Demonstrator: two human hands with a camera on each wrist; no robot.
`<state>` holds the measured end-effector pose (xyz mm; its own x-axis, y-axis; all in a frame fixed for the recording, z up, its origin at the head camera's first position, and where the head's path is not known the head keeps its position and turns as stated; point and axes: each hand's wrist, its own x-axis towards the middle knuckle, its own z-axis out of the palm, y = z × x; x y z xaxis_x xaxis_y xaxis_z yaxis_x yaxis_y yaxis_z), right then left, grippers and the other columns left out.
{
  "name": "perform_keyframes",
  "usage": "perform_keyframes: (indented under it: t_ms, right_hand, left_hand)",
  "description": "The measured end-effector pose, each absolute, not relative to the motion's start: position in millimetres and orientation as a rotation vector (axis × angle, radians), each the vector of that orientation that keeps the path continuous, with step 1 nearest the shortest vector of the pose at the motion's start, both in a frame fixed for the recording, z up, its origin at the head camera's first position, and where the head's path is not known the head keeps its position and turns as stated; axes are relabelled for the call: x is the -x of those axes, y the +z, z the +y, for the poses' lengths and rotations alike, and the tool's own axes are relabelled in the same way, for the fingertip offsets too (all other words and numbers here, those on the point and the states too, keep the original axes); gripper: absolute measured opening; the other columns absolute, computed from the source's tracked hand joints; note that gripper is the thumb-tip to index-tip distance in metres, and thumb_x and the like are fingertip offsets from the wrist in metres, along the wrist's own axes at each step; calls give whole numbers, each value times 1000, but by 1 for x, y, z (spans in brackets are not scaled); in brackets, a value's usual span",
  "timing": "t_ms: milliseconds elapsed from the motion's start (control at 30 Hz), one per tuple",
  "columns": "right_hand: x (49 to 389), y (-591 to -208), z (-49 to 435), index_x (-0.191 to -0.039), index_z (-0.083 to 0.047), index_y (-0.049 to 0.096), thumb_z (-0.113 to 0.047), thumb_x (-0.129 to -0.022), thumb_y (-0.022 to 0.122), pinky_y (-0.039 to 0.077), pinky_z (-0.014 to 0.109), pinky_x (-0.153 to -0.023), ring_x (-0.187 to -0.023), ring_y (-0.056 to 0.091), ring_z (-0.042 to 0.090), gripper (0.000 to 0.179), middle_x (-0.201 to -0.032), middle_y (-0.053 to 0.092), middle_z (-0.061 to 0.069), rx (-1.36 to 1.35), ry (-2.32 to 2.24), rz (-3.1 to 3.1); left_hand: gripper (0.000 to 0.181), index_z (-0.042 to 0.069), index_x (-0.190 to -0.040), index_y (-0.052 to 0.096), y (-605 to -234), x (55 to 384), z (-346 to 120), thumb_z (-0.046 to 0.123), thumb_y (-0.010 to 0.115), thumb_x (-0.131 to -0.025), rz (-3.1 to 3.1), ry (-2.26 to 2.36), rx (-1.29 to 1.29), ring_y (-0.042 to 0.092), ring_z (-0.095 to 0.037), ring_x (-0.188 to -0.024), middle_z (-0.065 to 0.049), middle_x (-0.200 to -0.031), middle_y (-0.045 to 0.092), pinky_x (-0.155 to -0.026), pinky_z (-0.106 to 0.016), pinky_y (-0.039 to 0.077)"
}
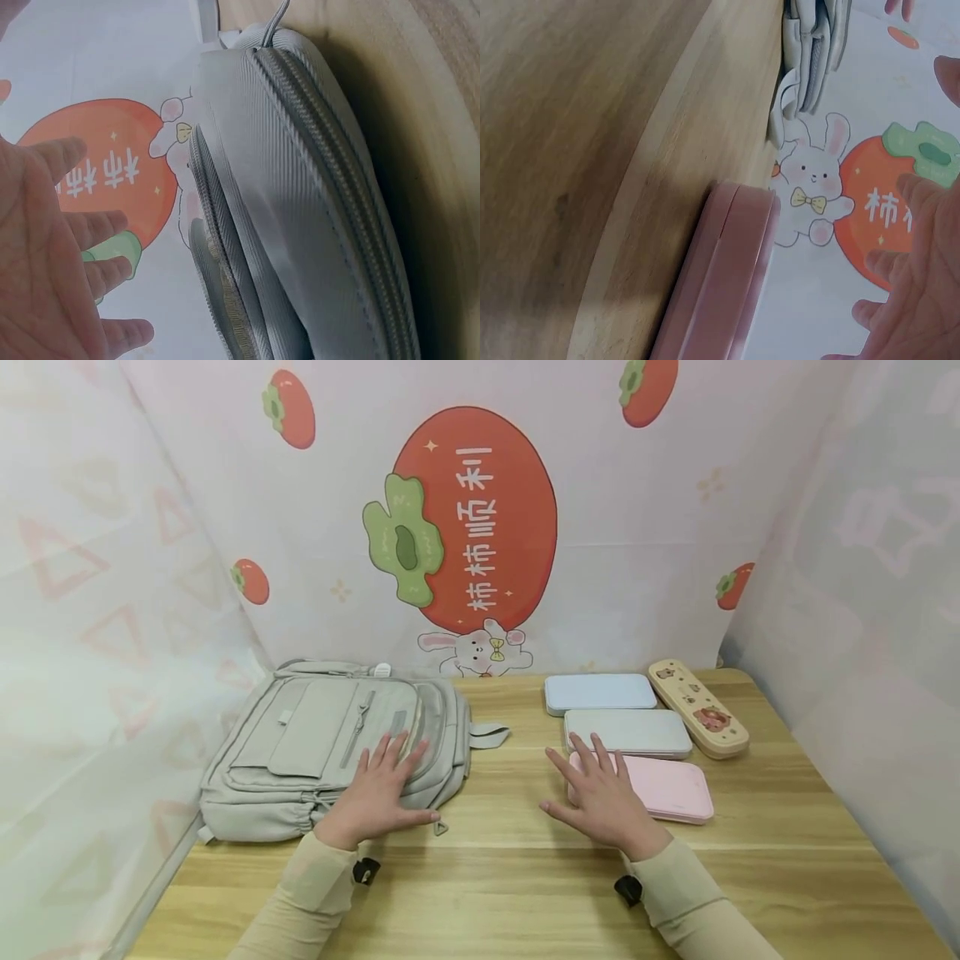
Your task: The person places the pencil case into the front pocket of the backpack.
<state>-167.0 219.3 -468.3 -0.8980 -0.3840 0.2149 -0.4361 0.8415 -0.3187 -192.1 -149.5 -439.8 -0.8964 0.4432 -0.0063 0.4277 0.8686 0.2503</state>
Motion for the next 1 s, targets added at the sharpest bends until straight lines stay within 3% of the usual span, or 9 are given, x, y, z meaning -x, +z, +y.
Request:
perform_keyframes:
  t_ms: [333,700,1000]
  right_hand:
    - [169,-463,241,-156,-11,43,-51,-94,69,18,78,-107,-146,16,58,77,-160,28,29,-547,622,-2874]
    - [161,-464,282,-156,-4,37,-40,-97,68,24,81,-102,-141,20,65,76,-154,28,36,-374,671,-2903]
    - [154,-467,313,-156,3,33,-37,-98,68,23,78,-104,-136,24,65,78,-150,27,42,-269,780,-2896]
  left_hand:
    - [95,5,-158,40,-433,201,-160,53,78,-85,3012,513,-717,23,-51,-148,-29,-159,32,-117,-64,24]
    - [87,3,-157,41,-425,214,-162,48,75,-91,2955,673,-593,32,-45,-146,-28,-157,36,-113,-61,34]
    - [72,-2,-151,46,-425,226,-159,33,74,-94,2959,781,-508,48,-48,-129,-32,-142,46,-101,-62,45]
